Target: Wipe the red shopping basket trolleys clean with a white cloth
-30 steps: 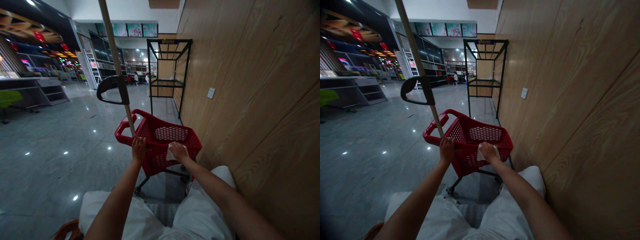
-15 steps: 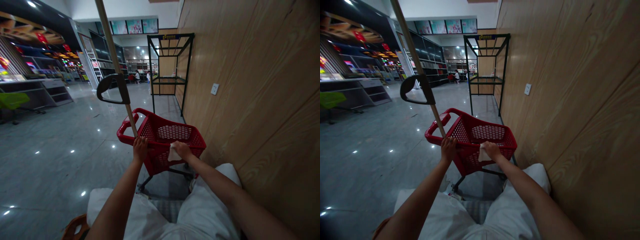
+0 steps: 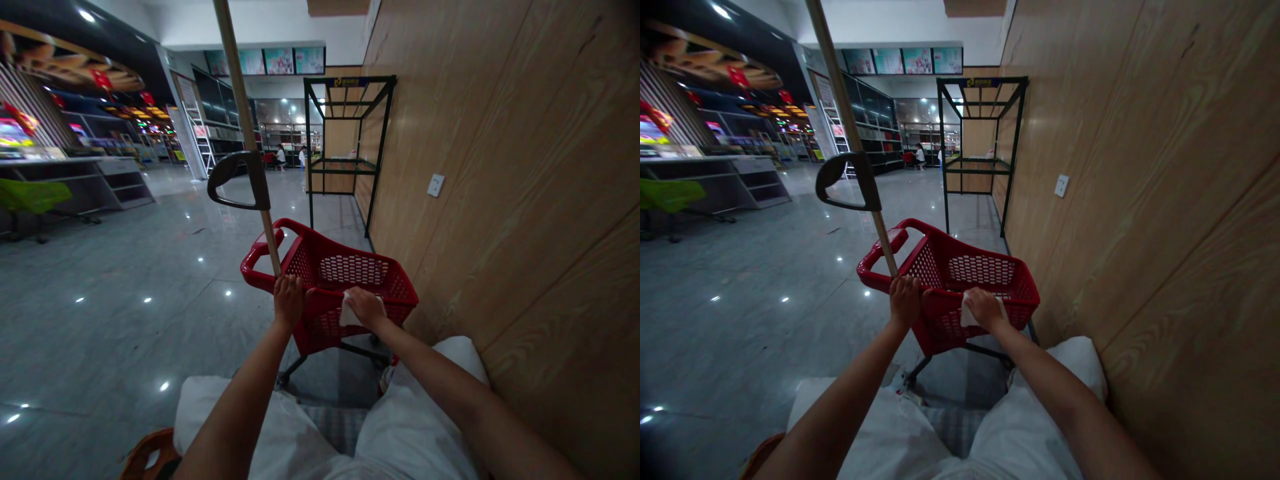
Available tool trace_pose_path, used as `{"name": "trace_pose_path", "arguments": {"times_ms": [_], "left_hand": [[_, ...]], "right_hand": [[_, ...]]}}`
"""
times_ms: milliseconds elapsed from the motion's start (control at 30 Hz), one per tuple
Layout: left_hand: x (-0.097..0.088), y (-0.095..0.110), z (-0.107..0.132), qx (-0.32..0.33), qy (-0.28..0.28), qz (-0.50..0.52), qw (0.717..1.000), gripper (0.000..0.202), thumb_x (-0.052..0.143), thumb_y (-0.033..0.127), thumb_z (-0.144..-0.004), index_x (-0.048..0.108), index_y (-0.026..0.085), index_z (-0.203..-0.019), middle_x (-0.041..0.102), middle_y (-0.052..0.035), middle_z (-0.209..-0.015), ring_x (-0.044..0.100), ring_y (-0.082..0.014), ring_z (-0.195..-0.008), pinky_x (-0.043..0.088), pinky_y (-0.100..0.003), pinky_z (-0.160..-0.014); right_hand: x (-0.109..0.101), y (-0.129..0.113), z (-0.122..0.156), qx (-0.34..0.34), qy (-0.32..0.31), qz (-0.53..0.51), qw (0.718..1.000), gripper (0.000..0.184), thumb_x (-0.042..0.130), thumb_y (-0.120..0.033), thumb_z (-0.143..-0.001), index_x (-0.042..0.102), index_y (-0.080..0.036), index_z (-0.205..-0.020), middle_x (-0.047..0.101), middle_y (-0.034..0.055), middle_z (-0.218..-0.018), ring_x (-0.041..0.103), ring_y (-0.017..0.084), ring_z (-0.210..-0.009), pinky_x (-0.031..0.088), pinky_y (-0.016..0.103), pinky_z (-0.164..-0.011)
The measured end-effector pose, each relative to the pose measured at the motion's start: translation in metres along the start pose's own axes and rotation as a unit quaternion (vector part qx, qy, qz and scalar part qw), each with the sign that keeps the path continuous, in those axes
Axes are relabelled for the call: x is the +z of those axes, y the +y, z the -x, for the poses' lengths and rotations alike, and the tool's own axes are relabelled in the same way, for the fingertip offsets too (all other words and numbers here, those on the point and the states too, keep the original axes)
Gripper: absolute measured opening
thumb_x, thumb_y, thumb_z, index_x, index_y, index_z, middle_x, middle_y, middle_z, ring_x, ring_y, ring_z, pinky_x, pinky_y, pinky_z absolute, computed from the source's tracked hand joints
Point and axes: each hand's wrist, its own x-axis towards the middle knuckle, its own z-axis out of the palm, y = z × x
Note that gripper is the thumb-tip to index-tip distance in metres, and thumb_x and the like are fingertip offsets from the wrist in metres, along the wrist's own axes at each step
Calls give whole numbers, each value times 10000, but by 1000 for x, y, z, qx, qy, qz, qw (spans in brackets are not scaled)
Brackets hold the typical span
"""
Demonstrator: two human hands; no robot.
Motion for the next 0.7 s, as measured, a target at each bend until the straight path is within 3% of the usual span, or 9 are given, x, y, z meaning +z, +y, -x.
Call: {"name": "trace_pose_path", "arguments": {"times_ms": [133, 200, 267, 367, 600, 700], "left_hand": [[-4, -1, 0, -2, -1, 11, 1000, 224, 437, 336, -900, 588, 171, -890, 636, -107, -922, 550, -247, -955, 340, -401, -967], [-6, -2, 0, -2, -3, 16, 1000, 187, 429, 273, -898, 587, 181, -860, 636, -89, -889, 555, -231, -939, 336, -390, -973], [-6, -2, 1, 0, 2, 14, 1000, 173, 436, 249, -890, 587, 184, -839, 636, -81, -874, 563, -222, -917, 337, -384, -972], [-4, -2, 3, -4, 24, 18, 1000, 163, 442, 230, -884, 595, 182, -853, 645, -80, -891, 570, -217, -916, 338, -384, -970], [-1, 5, 1, -27, 39, 42, 998, 161, 445, 208, -868, 604, 178, -873, 649, -86, -883, 564, -226, -937, 338, -387, -973], [-2, 12, -2, -64, 27, 53, 996, 159, 444, 214, -849, 601, 189, -838, 640, -85, -865, 557, -236, -915, 332, -406, -975]], "right_hand": [[6, -79, -48, -16, 26, -50, 998, 266, 356, -283, -969, 566, -191, -1103, 623, 52, -1057, 571, 147, -946, 394, 238, -833], [10, -97, -59, -7, 35, -50, 998, 274, 335, -277, -974, 574, -196, -1082, 624, 52, -1038, 572, 147, -923, 395, 240, -816], [14, -95, -58, -6, 35, -38, 999, 271, 342, -291, -973, 577, -211, -1083, 628, 48, -1018, 573, 148, -897, 394, 241, -789], [18, -63, -39, -22, 28, -8, 999, 256, 372, -277, -962, 576, -224, -1108, 637, 41, -1000, 574, 144, -879, 384, 233, -761], [10, 66, 35, -6, 25, 86, 996, 253, 408, -263, -940, 616, -180, -1058, 651, 73, -1018, 576, 171, -894, 373, 260, -768], [5, 88, 50, 21, 33, 98, 994, 271, 406, -298, -940, 616, -163, -1045, 648, 80, -1004, 571, 180, -894, 370, 267, -765]]}}
